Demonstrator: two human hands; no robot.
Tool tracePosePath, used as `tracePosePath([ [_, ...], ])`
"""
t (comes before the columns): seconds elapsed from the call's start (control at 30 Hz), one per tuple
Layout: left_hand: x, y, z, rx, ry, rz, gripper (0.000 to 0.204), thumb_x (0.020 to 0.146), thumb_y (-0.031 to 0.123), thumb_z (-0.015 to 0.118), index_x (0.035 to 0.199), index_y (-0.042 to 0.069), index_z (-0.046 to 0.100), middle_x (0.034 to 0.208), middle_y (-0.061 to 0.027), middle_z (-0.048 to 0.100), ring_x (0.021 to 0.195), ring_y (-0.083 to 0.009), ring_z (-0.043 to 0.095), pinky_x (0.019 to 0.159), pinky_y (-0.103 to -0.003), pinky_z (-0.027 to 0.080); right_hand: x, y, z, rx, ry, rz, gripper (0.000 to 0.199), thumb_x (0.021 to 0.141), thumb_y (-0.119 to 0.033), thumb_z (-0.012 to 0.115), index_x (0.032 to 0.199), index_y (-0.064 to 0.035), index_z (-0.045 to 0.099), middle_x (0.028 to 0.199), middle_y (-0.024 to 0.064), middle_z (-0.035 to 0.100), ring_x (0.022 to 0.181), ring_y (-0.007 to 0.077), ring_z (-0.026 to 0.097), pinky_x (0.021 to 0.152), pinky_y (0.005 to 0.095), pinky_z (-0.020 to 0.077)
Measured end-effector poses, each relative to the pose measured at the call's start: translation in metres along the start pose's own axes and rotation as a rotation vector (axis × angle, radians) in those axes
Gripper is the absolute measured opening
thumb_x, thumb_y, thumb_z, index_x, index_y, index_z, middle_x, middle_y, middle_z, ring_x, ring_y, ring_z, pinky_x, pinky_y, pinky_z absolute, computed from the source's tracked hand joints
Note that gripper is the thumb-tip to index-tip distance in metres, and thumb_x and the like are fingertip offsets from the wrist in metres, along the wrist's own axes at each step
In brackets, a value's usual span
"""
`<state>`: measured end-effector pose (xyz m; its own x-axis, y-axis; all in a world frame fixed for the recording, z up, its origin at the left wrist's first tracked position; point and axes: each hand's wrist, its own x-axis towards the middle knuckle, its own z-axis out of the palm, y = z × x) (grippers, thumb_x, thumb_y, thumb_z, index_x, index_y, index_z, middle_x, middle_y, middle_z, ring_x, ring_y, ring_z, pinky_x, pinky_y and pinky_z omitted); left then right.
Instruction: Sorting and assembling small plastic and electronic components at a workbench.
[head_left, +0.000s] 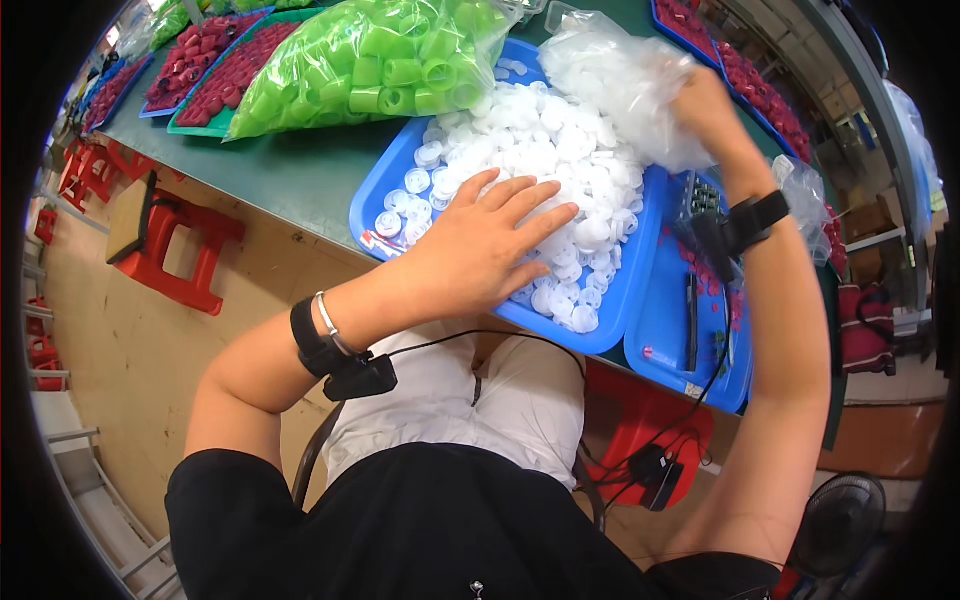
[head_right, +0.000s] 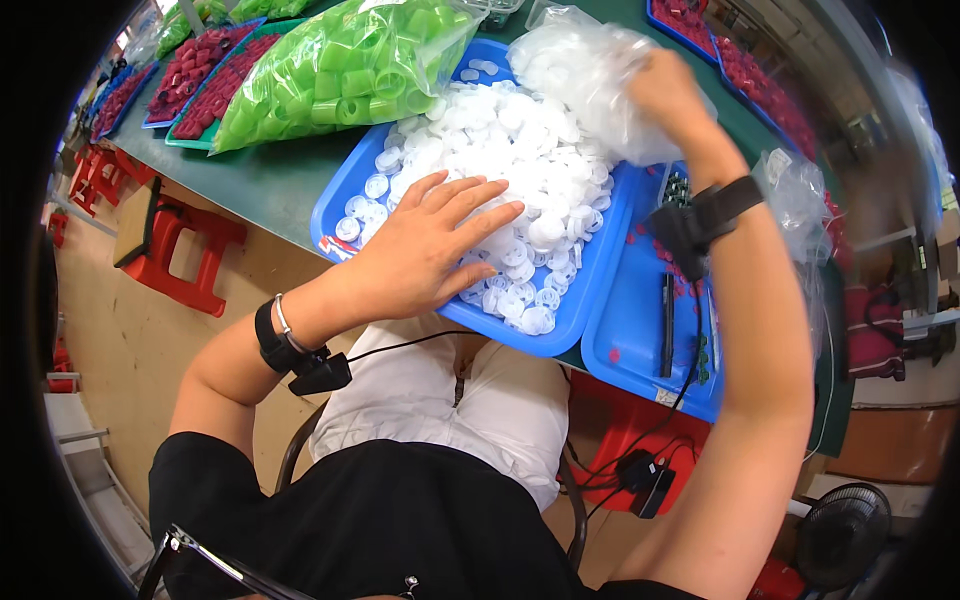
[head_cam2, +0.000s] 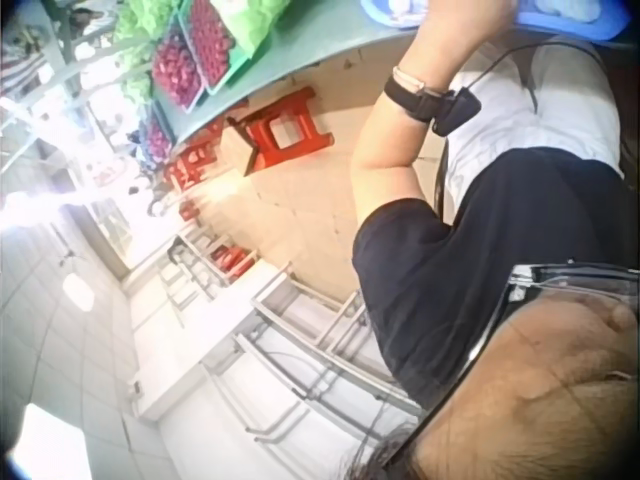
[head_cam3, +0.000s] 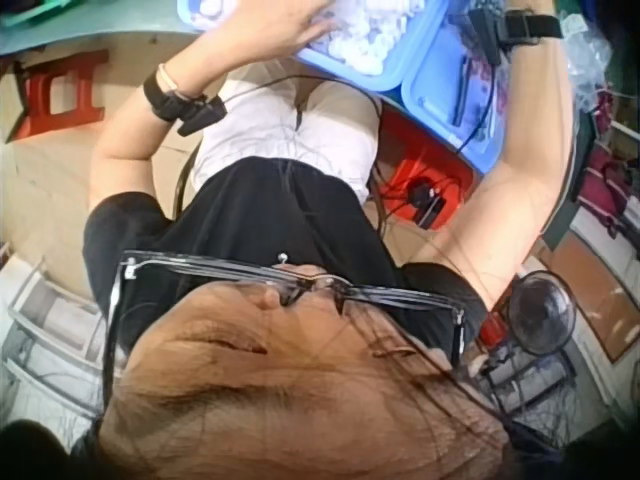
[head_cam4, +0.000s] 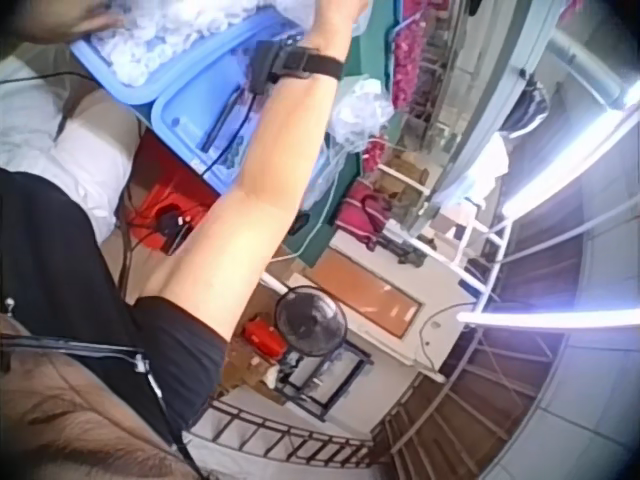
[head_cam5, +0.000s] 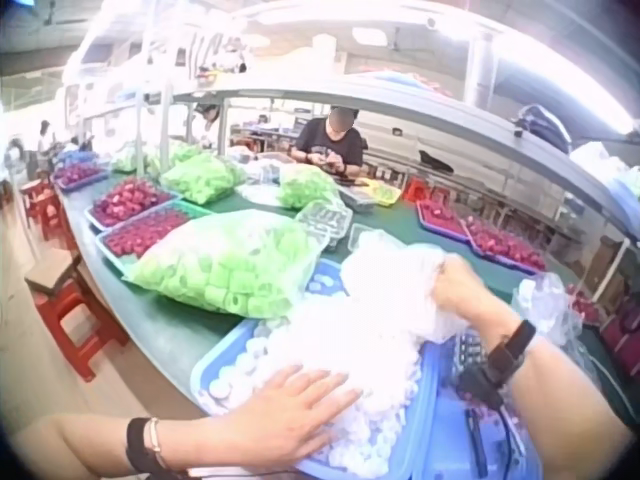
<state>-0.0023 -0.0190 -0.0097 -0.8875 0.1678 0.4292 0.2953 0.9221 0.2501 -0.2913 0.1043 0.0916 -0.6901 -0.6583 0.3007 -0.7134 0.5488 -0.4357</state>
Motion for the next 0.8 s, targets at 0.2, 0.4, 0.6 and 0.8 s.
tracePosePath([
  [0.2,0.004,0.004,-0.004,-0.05,-0.007,-0.002,0.064,0.084,0.026,0.066,0.141,0.013,0.041,0.142,-0.0149,0.043,0.13,-0.0317,0.041,0.111,-0.051,0.026,0.066,0.01,-0.12,0.124,0.509,-0.01,0.03,0.088,-0.026,0.062,0.106,-0.0025,0.068,0.078,0.0035,0.064,0.068,0.0142,0.057,0.062,0.0294,0.0455],
  [0.4,0.002,0.004,-0.006,-0.066,-0.026,-0.02,0.064,0.084,0.025,0.066,0.141,0.012,0.041,0.141,-0.0153,0.043,0.131,-0.0316,0.04,0.111,-0.051,0.025,0.051,-0.018,-0.124,-0.143,0.631,-0.287,0.021,0.088,-0.015,0.056,0.093,0.0017,0.068,0.074,0.0086,0.067,0.068,0.0172,0.06,0.061,0.0343,0.0461],
  [0.6,0.003,0.006,-0.007,-0.073,-0.023,-0.014,0.065,0.083,0.023,0.068,0.141,0.012,0.041,0.141,-0.0151,0.044,0.131,-0.0318,0.041,0.111,-0.051,0.025,0.085,0.051,-0.156,-0.057,0.543,-0.087,0.025,0.086,-0.02,0.061,0.1,-0.0001,0.068,0.079,0.0046,0.064,0.07,0.0156,0.058,0.065,0.03,0.0459],
  [0.8,0.005,0.008,-0.007,-0.088,0.003,0.026,0.065,0.082,0.023,0.068,0.14,0.012,0.041,0.14,-0.0154,0.044,0.13,-0.032,0.042,0.11,-0.051,0.026,0.113,0.158,-0.233,-0.594,0.206,-0.005,0.028,0.086,-0.017,0.055,0.101,0.0057,0.063,0.09,0.0111,0.063,0.08,0.021,0.061,0.067,0.0349,0.0466],
])
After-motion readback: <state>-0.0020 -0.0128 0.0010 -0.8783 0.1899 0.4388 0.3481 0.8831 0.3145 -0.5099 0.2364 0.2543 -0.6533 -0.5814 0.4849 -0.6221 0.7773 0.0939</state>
